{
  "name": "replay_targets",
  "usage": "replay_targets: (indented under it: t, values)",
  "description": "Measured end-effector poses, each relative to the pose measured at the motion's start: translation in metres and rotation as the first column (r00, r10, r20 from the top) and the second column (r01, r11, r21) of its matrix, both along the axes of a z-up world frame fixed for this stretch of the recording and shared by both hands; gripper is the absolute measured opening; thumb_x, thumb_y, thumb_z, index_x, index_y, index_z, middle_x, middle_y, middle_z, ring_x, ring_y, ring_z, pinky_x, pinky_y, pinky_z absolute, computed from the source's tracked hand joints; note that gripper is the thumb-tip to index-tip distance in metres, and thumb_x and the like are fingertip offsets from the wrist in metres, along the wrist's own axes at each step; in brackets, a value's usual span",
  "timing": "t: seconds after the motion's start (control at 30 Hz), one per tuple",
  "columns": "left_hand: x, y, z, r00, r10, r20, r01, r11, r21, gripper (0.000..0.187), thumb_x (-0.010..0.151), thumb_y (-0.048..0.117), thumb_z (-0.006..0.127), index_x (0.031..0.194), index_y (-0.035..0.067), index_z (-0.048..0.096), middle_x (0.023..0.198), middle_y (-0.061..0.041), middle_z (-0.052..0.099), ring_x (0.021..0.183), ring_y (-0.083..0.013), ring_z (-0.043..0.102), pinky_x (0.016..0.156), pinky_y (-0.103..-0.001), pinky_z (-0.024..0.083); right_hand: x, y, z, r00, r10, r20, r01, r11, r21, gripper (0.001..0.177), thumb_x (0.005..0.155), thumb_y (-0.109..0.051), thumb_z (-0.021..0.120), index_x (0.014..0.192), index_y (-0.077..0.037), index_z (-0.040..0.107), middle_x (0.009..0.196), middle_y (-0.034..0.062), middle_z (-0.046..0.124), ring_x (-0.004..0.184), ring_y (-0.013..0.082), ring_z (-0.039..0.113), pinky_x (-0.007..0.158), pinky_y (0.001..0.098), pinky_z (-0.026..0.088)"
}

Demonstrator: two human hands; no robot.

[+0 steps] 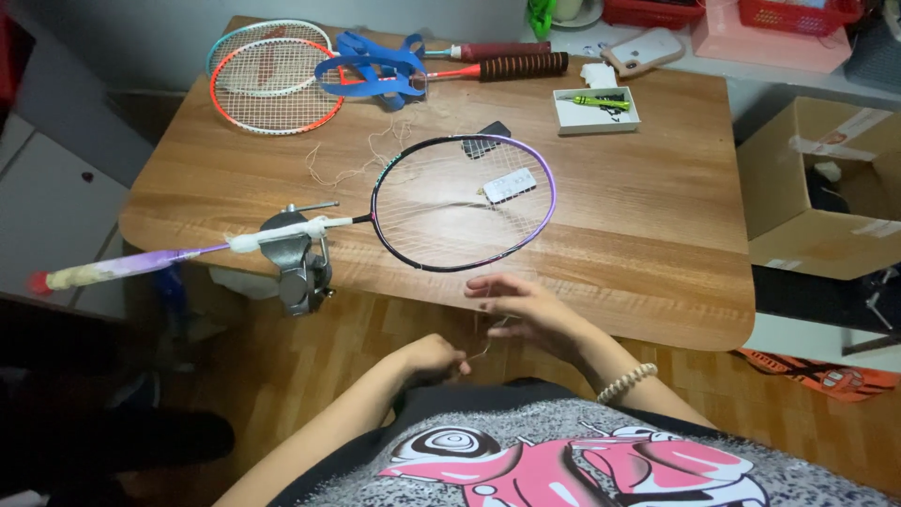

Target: Threading string through the grommets of a badminton racket.

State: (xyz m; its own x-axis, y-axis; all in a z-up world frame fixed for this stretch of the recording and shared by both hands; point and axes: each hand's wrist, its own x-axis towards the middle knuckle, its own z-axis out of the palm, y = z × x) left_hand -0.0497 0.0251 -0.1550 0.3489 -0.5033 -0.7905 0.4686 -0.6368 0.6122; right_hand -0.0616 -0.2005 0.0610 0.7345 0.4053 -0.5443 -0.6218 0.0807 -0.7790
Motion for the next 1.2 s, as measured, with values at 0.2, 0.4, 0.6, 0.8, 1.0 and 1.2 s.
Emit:
replay_targets:
  t: [0.2,0.4,0.6,0.8,1.0,1.2]
  values:
    - [0.004,0.027,0.039,0.892,0.428,0.149,-0.452,0.858,0.245,0.023,0.093,0.016,0.059,0.096,0.006,0.079,0.072,-0.006,0.077,0.047,-0.0185,0.055,0.040,-0.036,0.041,-0.009,-0.011,-0.011,0.992,-0.125,0.001,0.125,0.990,-0.066,0.035,0.097,-0.025,0.061,0.121,-0.005,0.076,0.100,0.0024,0.068,0.105,0.0136,0.064,0.091,0.0308,0.053]
    - [0.024,-0.018,0.138,0.901,0.432,0.033,-0.412,0.879,-0.241,0.036,0.100,0.035,0.055,0.122,0.012,0.072,0.106,0.006,0.076,0.061,-0.0047,0.064,0.048,-0.020,0.040,-0.018,-0.011,-0.045,0.954,0.273,-0.122,-0.286,0.952,-0.113,0.034,0.097,-0.023,0.060,0.107,0.001,0.082,0.082,0.0052,0.073,0.075,0.0134,0.060,0.074,0.0288,0.051]
    - [0.018,-0.036,0.087,0.866,0.410,-0.286,-0.500,0.703,-0.506,0.034,0.110,0.042,0.053,0.109,0.010,0.066,0.066,0.007,0.048,0.050,-0.0051,0.039,0.042,-0.022,0.030,-0.030,-0.011,-0.070,0.776,0.613,-0.149,-0.613,0.679,-0.404,0.034,0.097,-0.029,0.064,0.110,-0.001,0.079,0.097,0.0058,0.075,0.089,0.0149,0.066,0.083,0.0330,0.054]
    - [-0.003,0.018,-0.069,0.901,-0.174,0.397,0.185,0.983,0.013,0.040,0.103,0.034,0.055,0.088,0.009,0.081,0.080,-0.007,0.078,0.066,-0.0169,0.067,0.066,-0.032,0.054,-0.017,-0.006,-0.005,0.991,0.123,0.044,-0.099,0.928,-0.360,0.052,0.095,-0.042,0.058,0.143,-0.023,0.056,0.139,-0.0077,0.059,0.133,0.0108,0.049,0.108,0.0378,0.037]
    - [-0.021,0.053,-0.119,0.868,-0.379,0.320,0.288,0.910,0.298,0.024,0.088,0.027,0.066,0.087,0.010,0.083,0.090,-0.011,0.080,0.082,-0.0264,0.075,0.074,-0.039,0.060,-0.019,-0.017,-0.029,0.965,-0.257,-0.054,0.262,0.925,0.276,0.035,0.097,-0.034,0.060,0.121,-0.010,0.066,0.127,0.0054,0.071,0.128,0.0189,0.062,0.105,0.0394,0.046]
    - [-0.002,0.012,0.072,0.785,-0.137,0.604,-0.045,0.960,0.277,0.031,0.094,0.039,0.058,0.099,0.021,0.082,0.098,-0.012,0.077,0.088,-0.0287,0.074,0.082,-0.040,0.055,-0.034,-0.026,-0.093,0.997,-0.066,0.043,0.067,0.998,-0.021,0.023,0.099,-0.023,0.065,0.092,-0.002,0.071,0.087,0.0092,0.072,0.082,0.0157,0.070,0.083,0.0316,0.058]
